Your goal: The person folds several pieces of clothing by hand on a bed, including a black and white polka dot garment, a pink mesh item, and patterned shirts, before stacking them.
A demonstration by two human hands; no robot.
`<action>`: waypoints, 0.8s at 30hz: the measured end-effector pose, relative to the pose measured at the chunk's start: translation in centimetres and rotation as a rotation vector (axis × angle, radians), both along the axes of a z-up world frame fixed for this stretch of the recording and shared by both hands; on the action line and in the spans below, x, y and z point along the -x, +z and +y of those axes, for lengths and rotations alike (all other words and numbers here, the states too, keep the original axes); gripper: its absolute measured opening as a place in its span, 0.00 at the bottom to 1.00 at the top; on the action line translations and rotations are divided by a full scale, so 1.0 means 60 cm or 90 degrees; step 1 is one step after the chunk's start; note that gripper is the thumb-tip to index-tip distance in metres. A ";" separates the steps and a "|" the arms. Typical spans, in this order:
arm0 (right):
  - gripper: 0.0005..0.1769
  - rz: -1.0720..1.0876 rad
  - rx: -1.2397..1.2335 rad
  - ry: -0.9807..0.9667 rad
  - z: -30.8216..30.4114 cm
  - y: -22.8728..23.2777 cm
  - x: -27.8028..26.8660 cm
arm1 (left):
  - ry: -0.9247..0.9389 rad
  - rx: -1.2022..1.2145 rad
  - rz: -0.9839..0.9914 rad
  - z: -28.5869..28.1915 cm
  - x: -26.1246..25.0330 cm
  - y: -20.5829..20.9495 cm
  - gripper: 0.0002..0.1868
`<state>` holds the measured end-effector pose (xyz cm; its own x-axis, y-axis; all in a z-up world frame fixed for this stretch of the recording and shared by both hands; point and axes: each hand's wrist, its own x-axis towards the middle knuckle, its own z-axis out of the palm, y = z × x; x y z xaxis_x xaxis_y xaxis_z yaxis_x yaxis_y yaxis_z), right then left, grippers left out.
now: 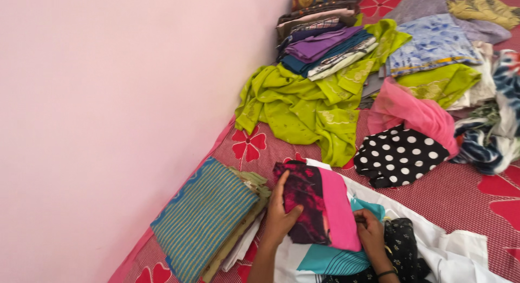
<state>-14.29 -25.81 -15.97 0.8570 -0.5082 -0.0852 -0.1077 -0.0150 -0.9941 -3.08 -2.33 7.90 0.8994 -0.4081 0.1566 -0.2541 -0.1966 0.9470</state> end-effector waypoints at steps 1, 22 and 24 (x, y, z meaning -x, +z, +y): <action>0.15 -0.015 -0.014 0.007 -0.004 -0.002 0.003 | 0.027 -0.017 -0.020 -0.017 0.000 0.007 0.48; 0.20 0.067 0.147 0.080 -0.049 0.006 -0.006 | 0.534 0.099 -0.161 0.308 0.017 0.072 0.35; 0.19 0.080 0.152 0.054 -0.045 0.006 0.000 | 0.588 -0.142 -0.093 0.382 0.025 -0.001 0.38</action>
<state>-14.27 -28.52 -15.61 0.8877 -0.4535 -0.0800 -0.2186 -0.2619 -0.9400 -4.59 20.56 7.82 0.8586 0.4174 0.2975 -0.0214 -0.5507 0.8344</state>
